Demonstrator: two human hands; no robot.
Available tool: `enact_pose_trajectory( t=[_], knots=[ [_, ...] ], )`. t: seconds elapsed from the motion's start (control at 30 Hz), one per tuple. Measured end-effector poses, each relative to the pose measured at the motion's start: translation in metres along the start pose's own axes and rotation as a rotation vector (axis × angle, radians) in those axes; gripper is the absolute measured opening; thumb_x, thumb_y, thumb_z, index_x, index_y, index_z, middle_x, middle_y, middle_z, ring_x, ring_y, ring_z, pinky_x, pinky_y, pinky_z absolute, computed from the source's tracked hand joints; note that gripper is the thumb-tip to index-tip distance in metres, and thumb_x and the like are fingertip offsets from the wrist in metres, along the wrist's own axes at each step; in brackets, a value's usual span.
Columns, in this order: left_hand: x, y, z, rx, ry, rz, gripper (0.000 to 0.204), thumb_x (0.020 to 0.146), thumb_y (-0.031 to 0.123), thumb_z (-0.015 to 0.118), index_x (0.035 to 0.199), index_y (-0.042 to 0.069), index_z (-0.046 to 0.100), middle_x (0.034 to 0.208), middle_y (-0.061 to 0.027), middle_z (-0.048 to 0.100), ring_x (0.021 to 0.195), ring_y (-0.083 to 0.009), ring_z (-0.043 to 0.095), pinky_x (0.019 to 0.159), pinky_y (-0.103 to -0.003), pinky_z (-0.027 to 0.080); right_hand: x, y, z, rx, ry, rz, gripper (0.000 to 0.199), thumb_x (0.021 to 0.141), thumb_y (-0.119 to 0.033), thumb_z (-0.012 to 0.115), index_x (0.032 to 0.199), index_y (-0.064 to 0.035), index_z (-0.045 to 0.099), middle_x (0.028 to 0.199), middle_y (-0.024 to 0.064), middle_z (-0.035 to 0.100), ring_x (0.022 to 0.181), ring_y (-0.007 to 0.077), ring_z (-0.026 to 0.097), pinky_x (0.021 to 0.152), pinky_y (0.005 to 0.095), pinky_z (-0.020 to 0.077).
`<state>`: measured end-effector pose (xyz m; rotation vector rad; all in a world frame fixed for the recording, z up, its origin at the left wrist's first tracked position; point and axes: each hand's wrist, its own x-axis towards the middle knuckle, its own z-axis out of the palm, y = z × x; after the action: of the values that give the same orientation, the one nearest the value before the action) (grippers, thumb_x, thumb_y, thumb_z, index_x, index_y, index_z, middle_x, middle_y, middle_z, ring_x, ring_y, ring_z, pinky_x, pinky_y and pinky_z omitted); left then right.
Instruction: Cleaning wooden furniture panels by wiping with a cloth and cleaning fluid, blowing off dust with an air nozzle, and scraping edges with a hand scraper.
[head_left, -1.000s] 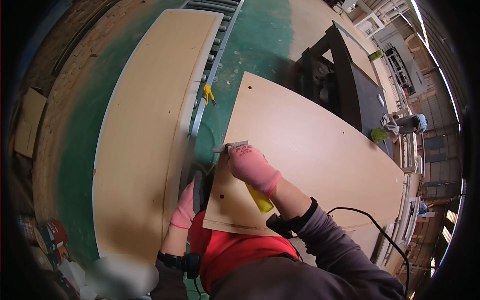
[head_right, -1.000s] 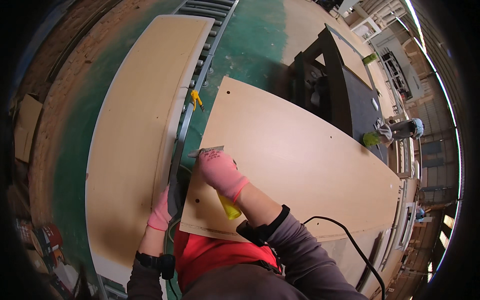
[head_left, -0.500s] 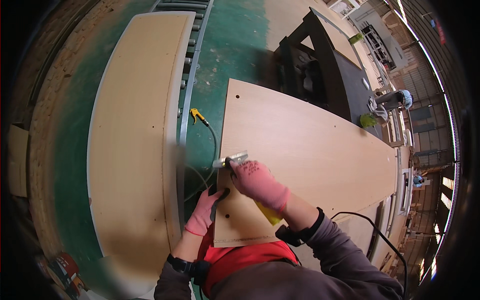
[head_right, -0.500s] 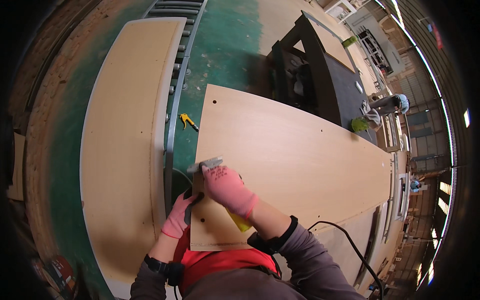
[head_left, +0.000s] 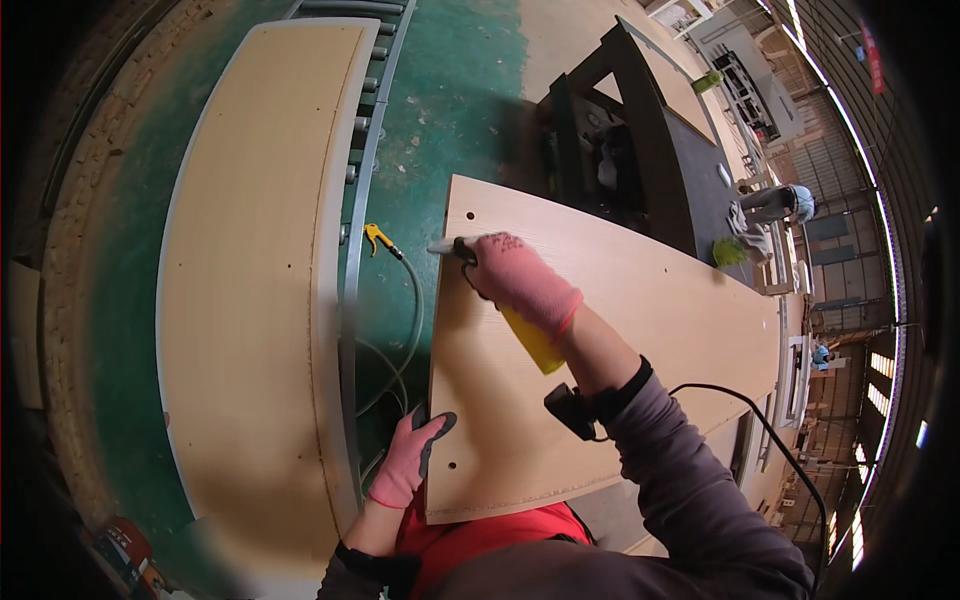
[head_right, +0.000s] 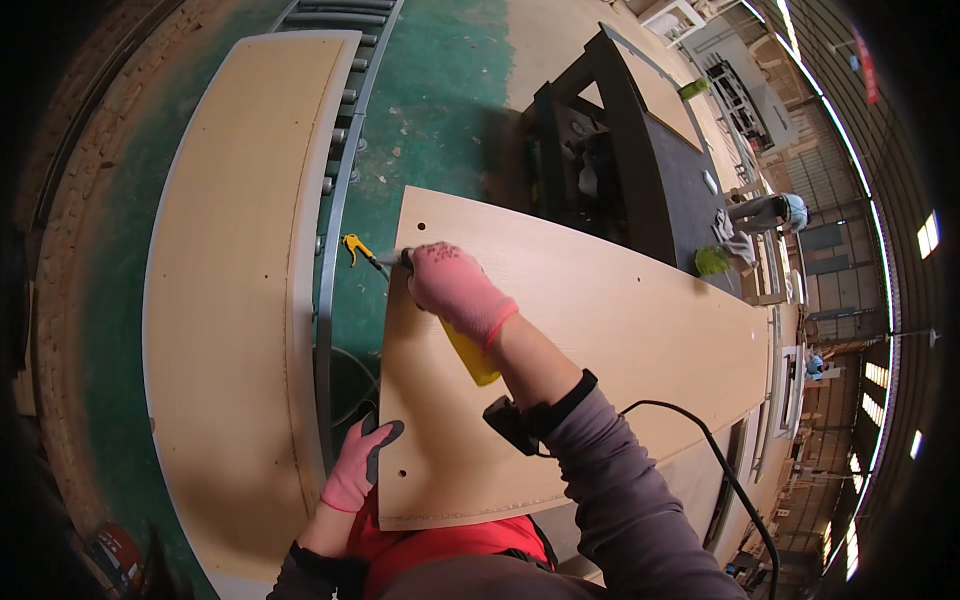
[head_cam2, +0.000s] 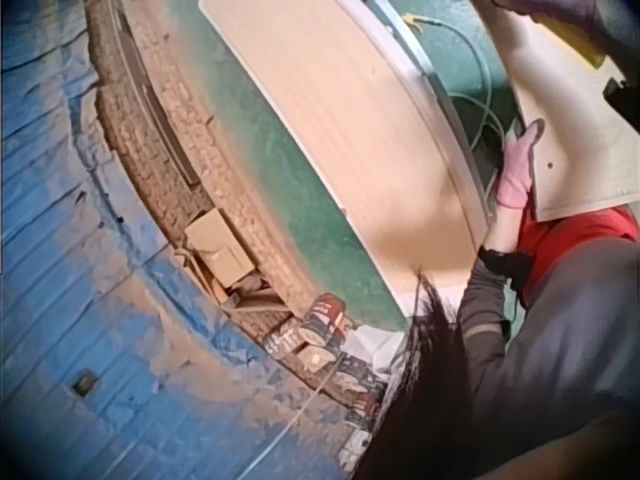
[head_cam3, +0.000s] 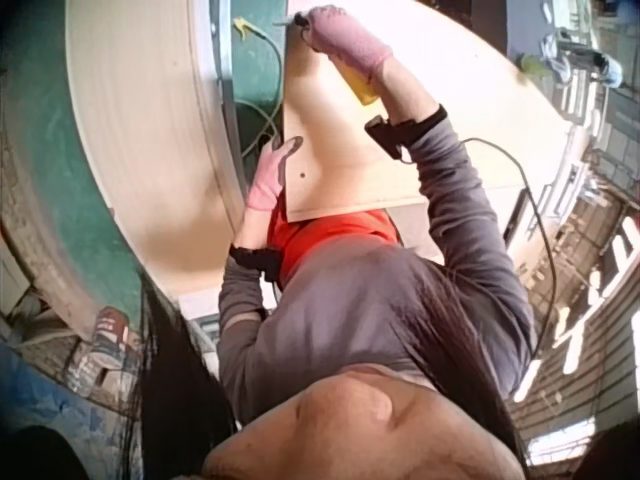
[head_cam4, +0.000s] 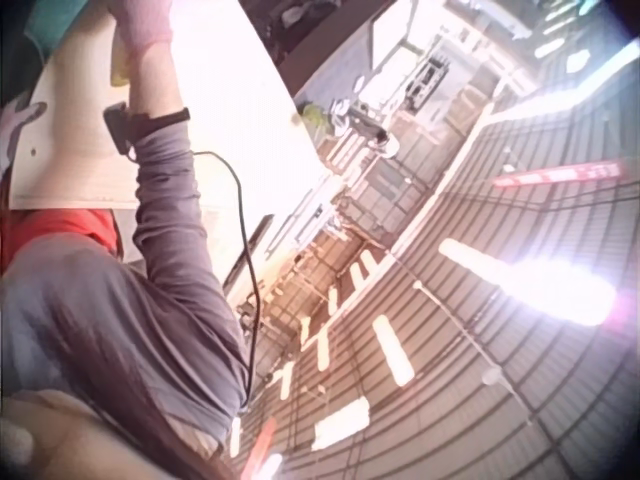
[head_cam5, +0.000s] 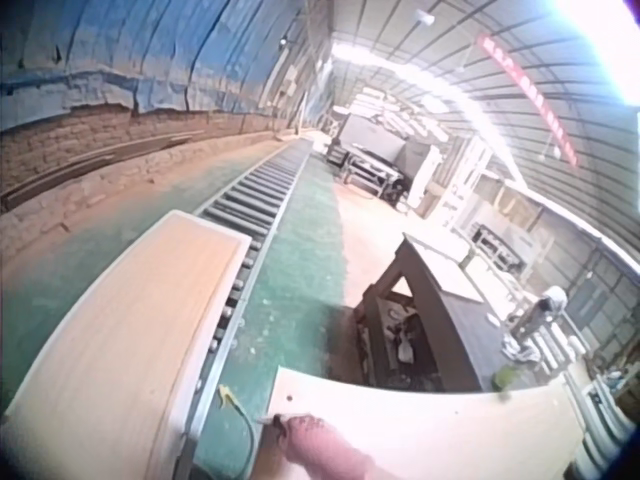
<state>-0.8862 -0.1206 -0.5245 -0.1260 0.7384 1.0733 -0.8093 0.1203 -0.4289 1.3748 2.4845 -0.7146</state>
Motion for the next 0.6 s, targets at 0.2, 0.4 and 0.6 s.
enact_pose_trajectory(
  t=[0.2,0.4,0.6],
  knots=[
    [0.000,0.001,-0.003,0.020,-0.012,0.041,0.031,0.083,0.003,0.050,0.114,-0.002,0.049,0.103,-0.0083,0.058,0.092,-0.0151,0.058,0.079,-0.025,0.047,0.079,0.017,-0.039,-0.085,0.039,0.054,0.022,0.072,-0.012,0.050,0.083,0.0045,0.060,0.080,0.0238,0.061,0.079,0.0374,0.059,0.074,0.0416,0.0469],
    [0.003,0.004,0.004,0.076,0.021,0.041,0.033,0.083,0.000,0.049,0.116,-0.003,0.048,0.104,-0.0080,0.057,0.092,-0.0146,0.057,0.079,-0.025,0.046,0.096,0.070,-0.072,0.167,0.432,-0.009,0.022,0.077,-0.017,0.052,0.096,-0.0054,0.058,0.073,0.0176,0.060,0.072,0.0331,0.060,0.065,0.0407,0.0467],
    [0.016,0.004,0.011,0.291,0.261,0.204,0.042,0.082,0.004,0.054,0.121,-0.005,0.042,0.112,-0.0104,0.053,0.100,-0.0162,0.052,0.086,-0.026,0.042,-0.021,0.159,-0.042,-0.102,0.417,-0.087,0.038,0.077,-0.016,0.057,0.113,-0.0090,0.047,0.087,0.0154,0.059,0.083,0.0326,0.057,0.069,0.0405,0.0451]
  ],
)
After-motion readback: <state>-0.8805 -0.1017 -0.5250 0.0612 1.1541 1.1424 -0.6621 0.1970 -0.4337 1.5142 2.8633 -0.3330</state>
